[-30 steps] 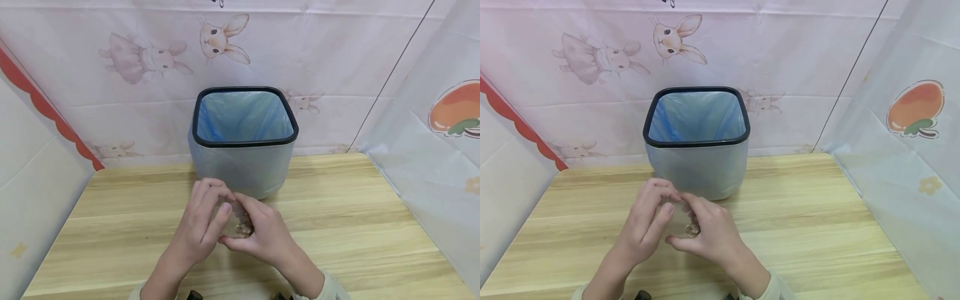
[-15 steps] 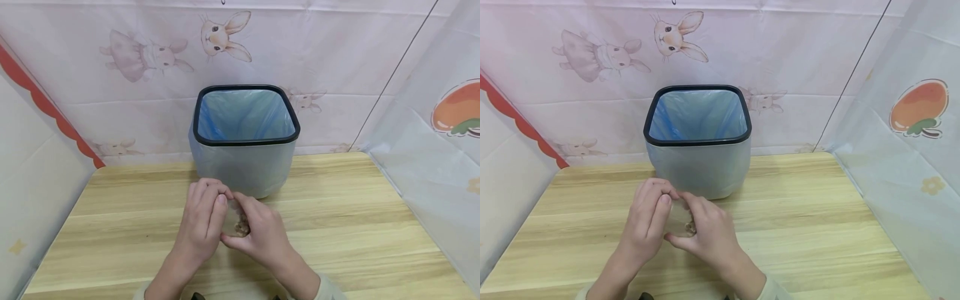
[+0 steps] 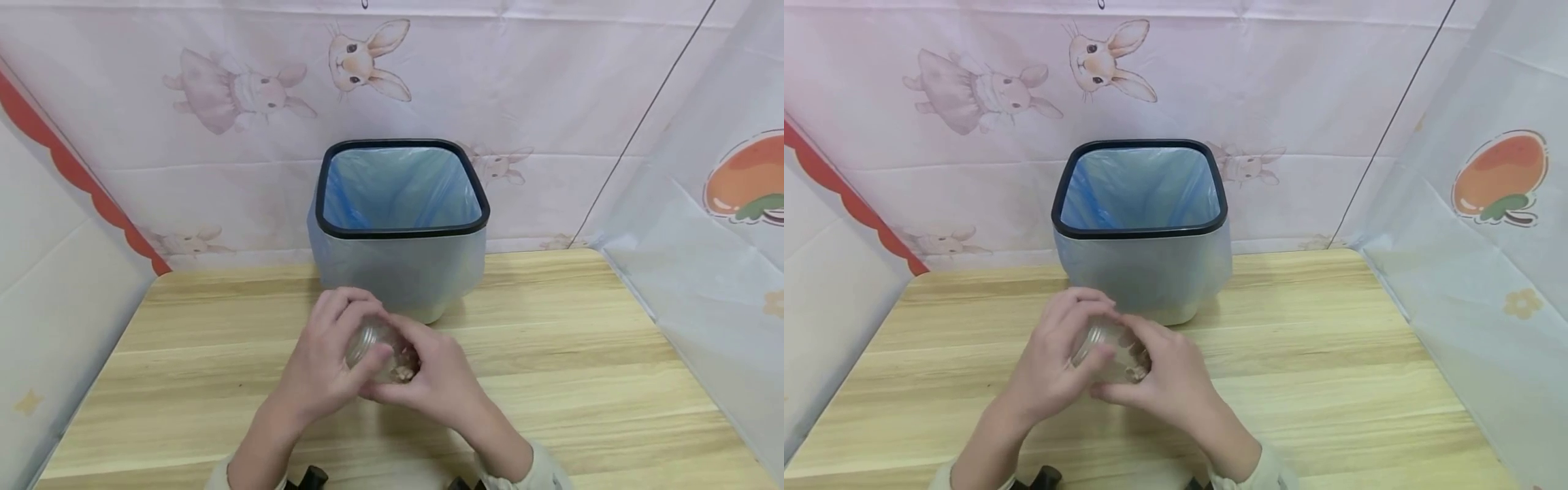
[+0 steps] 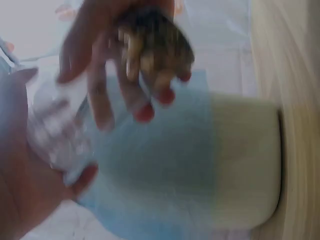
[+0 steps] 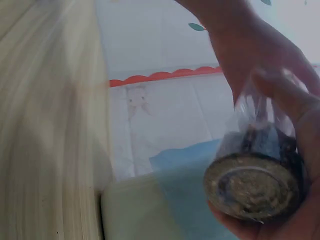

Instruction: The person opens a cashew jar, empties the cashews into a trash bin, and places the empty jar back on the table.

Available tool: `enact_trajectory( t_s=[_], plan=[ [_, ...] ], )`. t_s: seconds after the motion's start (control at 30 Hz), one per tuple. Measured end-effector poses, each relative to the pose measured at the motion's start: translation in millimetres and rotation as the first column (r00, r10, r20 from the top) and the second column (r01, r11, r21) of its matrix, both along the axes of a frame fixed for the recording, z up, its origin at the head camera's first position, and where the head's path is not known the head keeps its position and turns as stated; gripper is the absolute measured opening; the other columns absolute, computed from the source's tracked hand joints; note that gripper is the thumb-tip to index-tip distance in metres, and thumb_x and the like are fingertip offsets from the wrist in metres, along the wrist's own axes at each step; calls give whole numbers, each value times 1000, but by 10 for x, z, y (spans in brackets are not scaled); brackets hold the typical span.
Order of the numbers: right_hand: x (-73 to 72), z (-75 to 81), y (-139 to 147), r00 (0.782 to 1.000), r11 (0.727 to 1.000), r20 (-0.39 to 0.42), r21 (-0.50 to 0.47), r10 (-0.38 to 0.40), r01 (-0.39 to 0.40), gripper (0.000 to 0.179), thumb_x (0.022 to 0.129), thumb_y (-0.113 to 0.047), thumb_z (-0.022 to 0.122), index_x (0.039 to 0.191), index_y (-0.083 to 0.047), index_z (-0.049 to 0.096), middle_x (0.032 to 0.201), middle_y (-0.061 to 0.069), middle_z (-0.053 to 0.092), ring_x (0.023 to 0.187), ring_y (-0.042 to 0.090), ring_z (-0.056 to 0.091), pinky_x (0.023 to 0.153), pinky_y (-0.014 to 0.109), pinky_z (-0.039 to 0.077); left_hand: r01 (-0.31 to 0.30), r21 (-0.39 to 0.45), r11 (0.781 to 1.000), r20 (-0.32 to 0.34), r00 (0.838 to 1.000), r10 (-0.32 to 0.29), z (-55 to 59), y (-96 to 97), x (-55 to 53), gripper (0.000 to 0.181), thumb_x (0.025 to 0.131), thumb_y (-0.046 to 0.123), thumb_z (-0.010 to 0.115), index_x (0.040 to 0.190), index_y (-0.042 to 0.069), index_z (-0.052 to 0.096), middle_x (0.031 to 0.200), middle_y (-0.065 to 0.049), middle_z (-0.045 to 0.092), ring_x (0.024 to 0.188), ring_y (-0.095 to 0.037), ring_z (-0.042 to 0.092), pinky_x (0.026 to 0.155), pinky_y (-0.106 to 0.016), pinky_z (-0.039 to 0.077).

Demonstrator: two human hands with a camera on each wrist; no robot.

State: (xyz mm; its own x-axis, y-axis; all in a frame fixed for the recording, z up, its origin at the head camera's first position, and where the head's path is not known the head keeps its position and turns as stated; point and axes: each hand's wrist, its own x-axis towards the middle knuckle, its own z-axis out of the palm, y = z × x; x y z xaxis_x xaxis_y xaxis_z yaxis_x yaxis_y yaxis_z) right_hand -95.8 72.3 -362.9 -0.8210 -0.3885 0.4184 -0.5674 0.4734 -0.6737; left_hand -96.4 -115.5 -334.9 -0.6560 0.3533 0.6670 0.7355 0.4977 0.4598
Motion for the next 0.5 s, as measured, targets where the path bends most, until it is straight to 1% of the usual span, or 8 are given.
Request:
enact_trajectory(
  t_s=[0.03,0.1,0.17,0.2,0.27,0.37,0.43,0.5],
  plan=[
    [-5,9,22,998,999,58,-32,32,-30,70,71,-53,86,133,-35,58,98,-14,68,79,4,61,67,23,52,50,-6,999,-43,998,-50,1,-15,-12,35,100,47,55,111,17,67,119,1,59,109,-18,51,92,-35,44],
    [-15,27,60,983,992,150,-90,101,-88,66,72,-48,87,131,-39,58,104,-13,69,86,6,63,72,26,54,141,-12,990,-122,982,-141,11,-30,-29,39,99,49,54,112,15,68,120,-2,61,111,-20,53,94,-35,45],
    [-29,36,90,955,973,221,-163,197,-163,63,74,-41,87,130,-38,58,104,-11,69,88,10,64,75,29,54,211,-9,977,-187,960,-209,30,-32,-33,38,100,46,54,111,13,69,119,-5,62,110,-22,55,95,-33,45],
    [-36,41,101,941,960,235,-194,244,-200,63,75,-38,87,131,-37,58,110,-11,68,93,12,64,79,31,54,232,-4,973,-215,950,-228,41,-26,-35,37,101,44,54,111,12,70,118,-6,63,109,-23,55,95,-33,45],
    [-47,47,124,908,932,254,-237,332,-275,64,76,-33,86,133,-35,57,116,-11,67,100,13,64,86,32,53,259,10,966,-261,933,-247,67,-11,-36,34,102,40,53,109,11,70,115,-8,64,106,-23,56,95,-32,45],
    [-55,50,145,865,888,249,-274,436,-369,64,78,-28,85,135,-31,56,115,-8,67,100,15,64,87,32,53,285,29,958,-331,907,-260,103,13,-30,34,103,35,50,104,8,71,108,-8,65,99,-22,58,90,-31,46],
    [-51,51,144,856,874,230,-276,464,-399,64,78,-27,85,135,-29,56,111,-7,67,95,15,65,84,31,54,294,40,955,-367,893,-260,119,26,-23,33,103,31,48,101,7,71,103,-8,64,94,-22,57,85,-30,46],
    [-32,58,130,870,882,204,-258,448,-394,64,78,-29,86,134,-29,56,106,-7,67,90,16,65,79,29,55,287,56,956,-395,886,-243,122,43,-23,32,103,26,46,97,7,70,99,-8,63,90,-21,56,82,-29,45]
  ],
)
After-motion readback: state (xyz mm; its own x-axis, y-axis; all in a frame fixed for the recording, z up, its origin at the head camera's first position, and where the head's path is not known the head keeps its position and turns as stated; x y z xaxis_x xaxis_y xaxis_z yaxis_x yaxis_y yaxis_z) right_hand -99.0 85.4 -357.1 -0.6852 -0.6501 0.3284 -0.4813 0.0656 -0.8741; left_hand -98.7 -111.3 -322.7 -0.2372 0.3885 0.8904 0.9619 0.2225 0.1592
